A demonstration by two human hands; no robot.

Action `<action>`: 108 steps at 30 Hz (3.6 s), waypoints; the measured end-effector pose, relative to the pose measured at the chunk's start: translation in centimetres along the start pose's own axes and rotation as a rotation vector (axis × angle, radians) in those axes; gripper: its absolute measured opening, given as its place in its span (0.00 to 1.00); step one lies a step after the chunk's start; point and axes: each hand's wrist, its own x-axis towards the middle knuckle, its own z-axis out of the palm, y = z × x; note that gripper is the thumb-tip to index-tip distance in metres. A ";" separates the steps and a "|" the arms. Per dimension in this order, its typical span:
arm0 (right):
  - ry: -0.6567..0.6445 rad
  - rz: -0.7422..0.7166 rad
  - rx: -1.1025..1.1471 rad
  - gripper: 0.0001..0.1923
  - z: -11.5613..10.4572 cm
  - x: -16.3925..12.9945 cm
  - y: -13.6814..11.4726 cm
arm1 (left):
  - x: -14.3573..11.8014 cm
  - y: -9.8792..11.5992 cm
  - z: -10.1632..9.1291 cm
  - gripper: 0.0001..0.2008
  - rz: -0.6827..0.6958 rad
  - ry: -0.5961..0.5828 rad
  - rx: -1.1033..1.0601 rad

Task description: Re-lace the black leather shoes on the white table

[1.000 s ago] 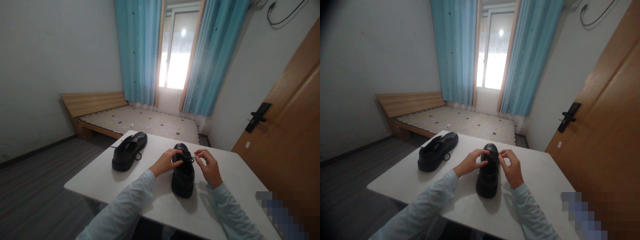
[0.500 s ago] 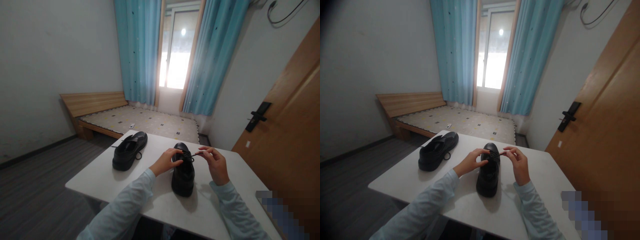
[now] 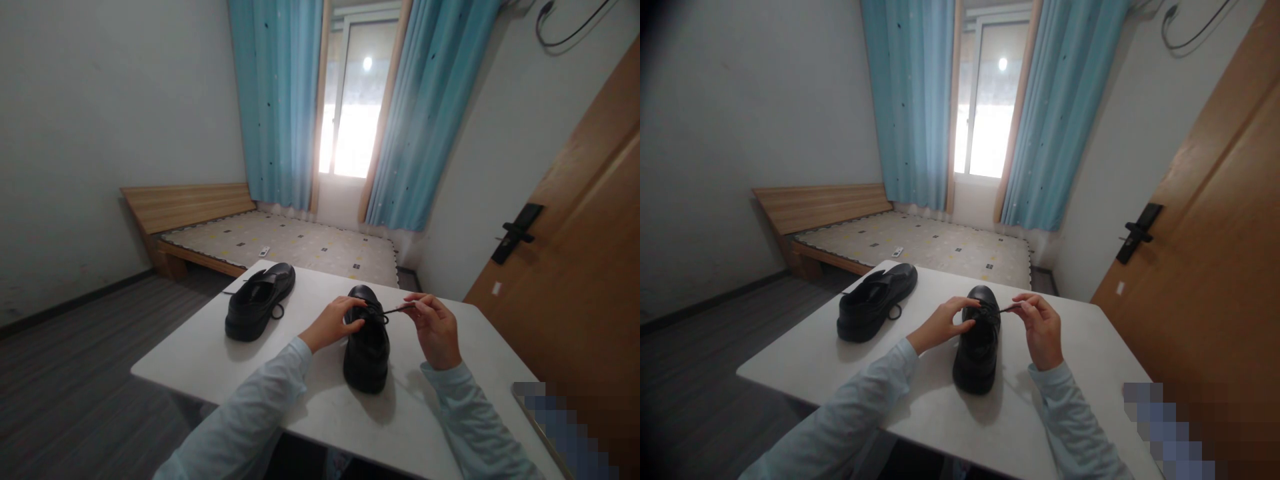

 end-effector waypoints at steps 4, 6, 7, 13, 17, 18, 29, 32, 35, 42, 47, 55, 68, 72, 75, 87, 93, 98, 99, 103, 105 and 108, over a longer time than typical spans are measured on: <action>0.001 0.003 0.037 0.06 0.1 0.0 -0.2 | 0.0 -0.1 0.0 0.18 0.005 0.003 -0.002; -0.003 0.000 0.054 0.06 0.1 0.0 -0.2 | 0.0 -0.1 0.0 0.18 0.006 0.005 -0.002; -0.004 -0.001 0.063 0.06 0.1 0.0 -0.2 | 0.0 -0.1 0.0 0.18 0.006 0.004 -0.002; 0.003 0.013 0.121 0.06 0.0 0.0 -0.3 | 0.0 -0.2 0.1 0.18 0.021 0.006 0.001; 0.036 0.034 0.206 0.06 -0.4 0.2 -0.7 | -0.1 -0.5 0.2 0.17 0.014 0.010 -0.004; 0.044 0.031 0.230 0.06 -0.5 0.3 -0.9 | -0.1 -0.6 0.2 0.17 0.015 0.011 -0.004; -0.117 0.062 0.126 0.07 -0.1 0.1 -0.8 | 0.0 0.1 0.1 0.16 0.079 0.024 0.022; -0.158 0.131 0.091 0.14 0.1 0.1 -0.7 | 0.0 0.3 0.1 0.16 0.090 0.021 0.030; -0.222 0.207 0.026 0.17 0.1 0.2 -0.4 | 0.0 0.4 0.2 0.17 0.089 0.000 0.034; -0.163 0.191 -0.416 0.09 -0.7 0.5 1.6 | 0.1 0.5 0.4 0.13 0.112 0.015 -0.004; -0.258 0.058 -0.670 0.08 -0.5 0.3 2.6 | 0.3 0.4 0.4 0.14 0.084 -0.020 -0.009; -0.398 -0.060 -0.738 0.07 0.2 0.0 2.5 | 1.0 0.1 0.8 0.08 0.068 -0.018 -0.004; -0.364 -0.141 -0.752 0.02 1.4 -0.5 2.5 | 1.2 -0.1 1.3 0.05 0.009 0.131 0.010; -0.338 -0.098 -0.697 0.04 1.1 -0.4 2.7 | 1.0 0.2 1.2 0.06 0.014 0.155 -0.036; -0.334 -0.042 -0.651 0.07 0.8 -0.3 2.8 | 0.9 0.4 1.2 0.09 0.005 0.177 -0.139; -0.259 0.093 -0.406 0.11 0.4 0.0 1.4 | 1.0 0.2 0.2 0.20 0.001 0.105 -0.025; -0.139 0.135 -0.184 0.08 0.0 0.4 0.8 | 0.8 0.4 -0.2 0.09 0.048 0.091 -0.022; -0.059 0.160 0.011 0.08 -0.4 0.8 0.0 | 0.7 1.1 -2.2 0.10 0.121 0.012 -0.304; -0.042 0.167 0.034 0.08 -0.7 0.9 -0.1 | 0.7 1.1 -2.4 0.11 0.123 -0.007 -0.374; 0.018 0.167 0.086 0.09 -1.9 1.4 -0.7 | 0.6 0.5 -2.5 0.20 0.085 0.015 -0.618; 0.033 0.153 0.096 0.09 -2.5 1.7 -1.1 | 0.6 0.2 -2.3 0.26 0.050 0.103 -0.710; 0.048 0.094 0.041 0.07 -3.0 2.1 -1.5 | 0.8 0.0 -2.1 0.27 -0.020 0.257 -0.685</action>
